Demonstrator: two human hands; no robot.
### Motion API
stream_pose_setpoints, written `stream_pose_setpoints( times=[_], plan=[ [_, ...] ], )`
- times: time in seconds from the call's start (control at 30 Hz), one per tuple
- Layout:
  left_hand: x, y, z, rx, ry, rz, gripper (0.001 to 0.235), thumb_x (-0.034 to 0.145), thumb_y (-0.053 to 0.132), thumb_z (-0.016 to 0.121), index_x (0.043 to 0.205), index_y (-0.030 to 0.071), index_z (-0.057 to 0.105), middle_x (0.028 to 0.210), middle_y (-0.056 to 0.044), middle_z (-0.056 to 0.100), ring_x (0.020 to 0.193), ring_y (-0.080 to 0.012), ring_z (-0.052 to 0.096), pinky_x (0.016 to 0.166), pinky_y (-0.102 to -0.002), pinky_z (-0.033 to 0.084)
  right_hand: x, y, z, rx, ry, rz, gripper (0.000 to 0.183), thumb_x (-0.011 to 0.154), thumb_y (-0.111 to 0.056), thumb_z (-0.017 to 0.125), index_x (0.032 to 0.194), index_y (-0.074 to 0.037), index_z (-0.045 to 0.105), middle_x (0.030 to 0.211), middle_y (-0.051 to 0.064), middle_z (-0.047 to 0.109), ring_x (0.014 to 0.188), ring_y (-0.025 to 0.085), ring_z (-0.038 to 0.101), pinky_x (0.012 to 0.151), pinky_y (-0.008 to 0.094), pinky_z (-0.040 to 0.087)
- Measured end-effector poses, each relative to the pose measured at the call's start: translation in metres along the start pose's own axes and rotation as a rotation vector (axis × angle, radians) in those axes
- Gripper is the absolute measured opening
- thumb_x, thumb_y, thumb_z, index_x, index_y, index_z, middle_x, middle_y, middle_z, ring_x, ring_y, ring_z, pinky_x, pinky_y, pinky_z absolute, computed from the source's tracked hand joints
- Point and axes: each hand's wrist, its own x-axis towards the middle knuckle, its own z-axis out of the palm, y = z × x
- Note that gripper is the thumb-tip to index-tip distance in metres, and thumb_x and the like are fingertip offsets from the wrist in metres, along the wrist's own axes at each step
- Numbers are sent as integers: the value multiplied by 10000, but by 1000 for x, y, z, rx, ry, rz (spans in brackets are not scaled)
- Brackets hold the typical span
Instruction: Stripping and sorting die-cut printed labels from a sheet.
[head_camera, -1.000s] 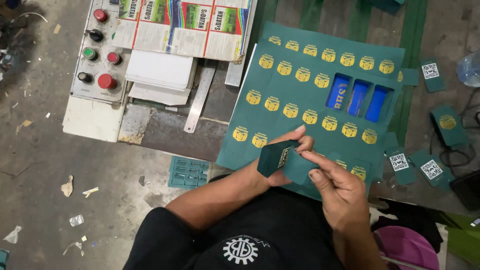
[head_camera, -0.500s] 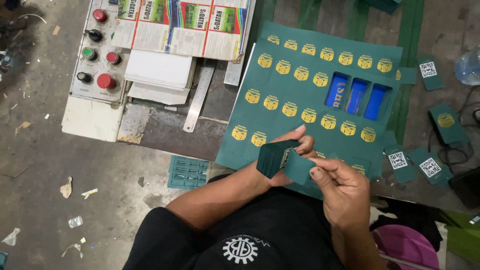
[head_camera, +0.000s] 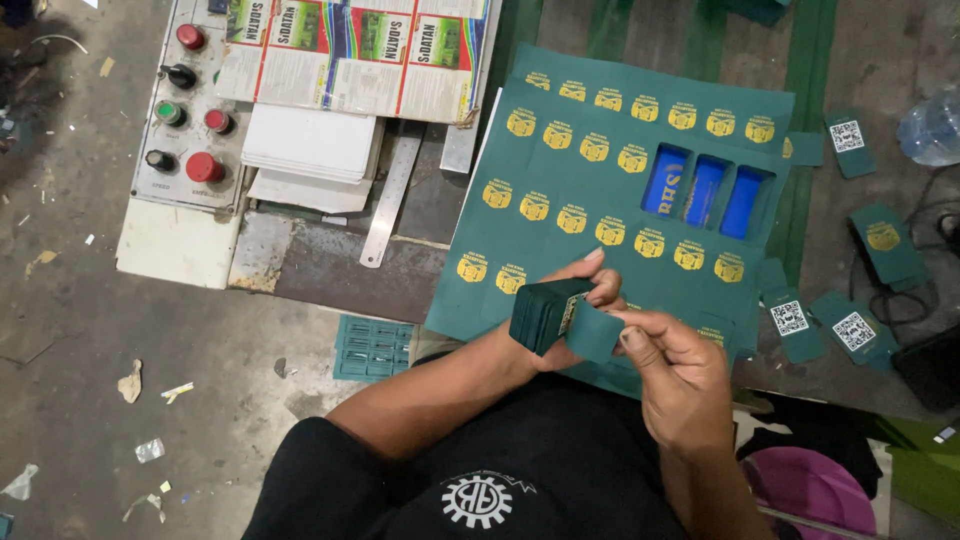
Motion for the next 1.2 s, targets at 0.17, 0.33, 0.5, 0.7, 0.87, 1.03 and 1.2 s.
stream_pose_setpoints(
  times=[0.17,0.33,0.5,0.7,0.87,1.03,1.2],
  plan=[
    [1,1,8,112,155,144,556,1182,442,355,812,59,517,720,-47,509,651,-181,510,594,-320,446,5,-6,0,45,-72,-11,272,1044,-97,553,1231,55,680,1147,139,771,1062,205,746,977,346,580],
    [-4,8,1,1166,860,591,509,1131,396,340,817,54,549,639,-62,469,567,-183,456,528,-342,372,14,-26,3,-343,-44,-111,560,834,-54,765,1368,10,606,1109,161,732,1034,206,680,942,328,521],
    [-12,29,20,1710,568,615,310,1139,280,417,1080,27,584,908,-147,644,844,-338,660,727,-401,507,35,-13,-5,-652,130,-27,448,891,-117,738,1334,-121,672,1125,113,774,953,179,748,837,313,559],
    [-8,43,33,2324,388,599,419,905,169,710,1287,26,613,1087,-152,717,1049,-337,652,949,-474,461,56,19,-25,-837,118,-283,371,928,-77,688,1297,-99,659,1261,133,723,1162,302,673,1127,438,400],
    [-6,37,7,2492,373,645,385,886,112,720,1246,33,610,1124,-140,724,1099,-300,682,967,-464,451,61,41,-24,-965,156,-294,348,891,-65,678,1235,-115,663,1225,102,719,1216,286,646,1191,549,217],
    [-4,43,26,2350,351,574,296,897,128,746,1176,48,684,1064,-128,763,986,-307,692,906,-452,481,67,21,-34,-880,124,-187,342,908,-46,694,1245,-103,676,1190,90,744,1174,253,673,1227,519,247],
    [0,39,29,1436,469,322,329,928,181,745,1192,-7,689,954,-163,763,880,-338,711,756,-401,568,70,-2,-37,-168,168,-39,452,935,-55,695,1374,-41,588,1248,128,693,1197,219,638,1019,326,498]
  ],
)
